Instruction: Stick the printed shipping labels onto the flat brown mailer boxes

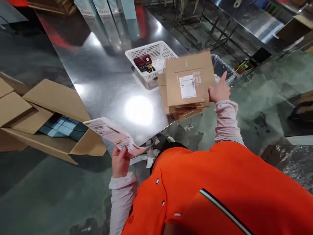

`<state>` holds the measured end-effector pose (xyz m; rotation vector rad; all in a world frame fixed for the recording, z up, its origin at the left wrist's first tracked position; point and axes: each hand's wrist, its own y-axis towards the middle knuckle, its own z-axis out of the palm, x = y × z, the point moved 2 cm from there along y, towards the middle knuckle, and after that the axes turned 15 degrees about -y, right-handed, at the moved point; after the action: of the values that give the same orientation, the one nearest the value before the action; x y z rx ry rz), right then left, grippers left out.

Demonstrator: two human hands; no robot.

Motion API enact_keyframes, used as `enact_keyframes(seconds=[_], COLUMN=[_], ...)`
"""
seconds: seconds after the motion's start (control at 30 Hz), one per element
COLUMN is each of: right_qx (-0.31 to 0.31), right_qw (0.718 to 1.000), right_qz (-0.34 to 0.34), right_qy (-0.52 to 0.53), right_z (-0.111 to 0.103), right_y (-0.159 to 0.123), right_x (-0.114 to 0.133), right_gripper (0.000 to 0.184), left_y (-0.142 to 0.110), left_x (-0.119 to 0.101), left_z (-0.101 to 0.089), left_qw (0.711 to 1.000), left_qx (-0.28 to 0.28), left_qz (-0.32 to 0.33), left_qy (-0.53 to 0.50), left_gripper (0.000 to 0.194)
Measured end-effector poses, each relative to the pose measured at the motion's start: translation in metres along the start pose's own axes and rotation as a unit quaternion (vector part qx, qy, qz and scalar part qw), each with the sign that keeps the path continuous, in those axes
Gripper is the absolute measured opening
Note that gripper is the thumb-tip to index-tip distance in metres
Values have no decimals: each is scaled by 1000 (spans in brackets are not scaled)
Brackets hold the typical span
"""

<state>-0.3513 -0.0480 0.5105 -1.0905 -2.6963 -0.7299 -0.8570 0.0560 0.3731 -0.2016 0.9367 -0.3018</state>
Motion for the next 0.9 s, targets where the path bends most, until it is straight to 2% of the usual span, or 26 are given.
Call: enact_keyframes(seconds=[0.03, 0.07, 0.1, 0.13, 0.17, 0.2, 0.27, 0.3, 0.33, 0.4, 0.5, 0.57, 0.67, 0.73, 0.83, 0.9], right_qx=[13, 65, 148, 259, 355, 403, 417, 417, 425, 480, 568, 588, 592, 609, 660, 674], right_qw=[1000, 996, 978, 936, 878, 833, 787, 778, 774, 765, 739, 723, 695, 677, 658, 657], right_qz=[4, -9, -34, -72, -108, -117, -61, -28, -7, -17, -60, -49, 0, 31, 95, 157], right_qy=[9, 60, 140, 229, 302, 359, 450, 469, 470, 430, 358, 359, 408, 412, 349, 299], right_z=[7, 20, 36, 54, 71, 87, 113, 124, 134, 151, 172, 182, 193, 197, 203, 209], right_y=[-12, -30, -53, -80, -109, -136, -180, -197, -211, -232, -251, -256, -256, -254, -251, -250], right_x=[11, 29, 54, 81, 109, 134, 167, 176, 181, 183, 177, 172, 167, 163, 154, 149], right_gripper=[86, 90, 93, 95, 104, 108, 84, 68, 55, 41, 34, 36, 46, 44, 37, 35], left_y=[-3, -6, -9, -12, -15, -18, -24, -25, -25, -22, -12, -7, -3, -2, 1, 3], left_x=[8, 18, 29, 42, 54, 66, 83, 87, 88, 86, 88, 99, 125, 145, 171, 184], left_z=[4, 9, 15, 21, 27, 33, 43, 45, 46, 41, 29, 21, 9, 1, -10, -16], left_qw=[1000, 1000, 999, 998, 998, 996, 989, 987, 988, 996, 996, 993, 987, 983, 978, 976], left_qx=[2, 0, -1, 1, 11, 31, 79, 93, 93, 53, -31, -78, -135, -164, -183, -184], left_qz=[11, 25, 38, 44, 37, 16, -46, -68, -77, -68, -78, -93, -87, -76, -70, -74], left_qy=[2, 8, 19, 35, 57, 80, 112, 109, 93, 36, -3, -7, -16, 14, 67, 85], left_gripper=[35, 34, 35, 35, 37, 39, 43, 45, 47, 50, 45, 41, 40, 37, 32, 29])
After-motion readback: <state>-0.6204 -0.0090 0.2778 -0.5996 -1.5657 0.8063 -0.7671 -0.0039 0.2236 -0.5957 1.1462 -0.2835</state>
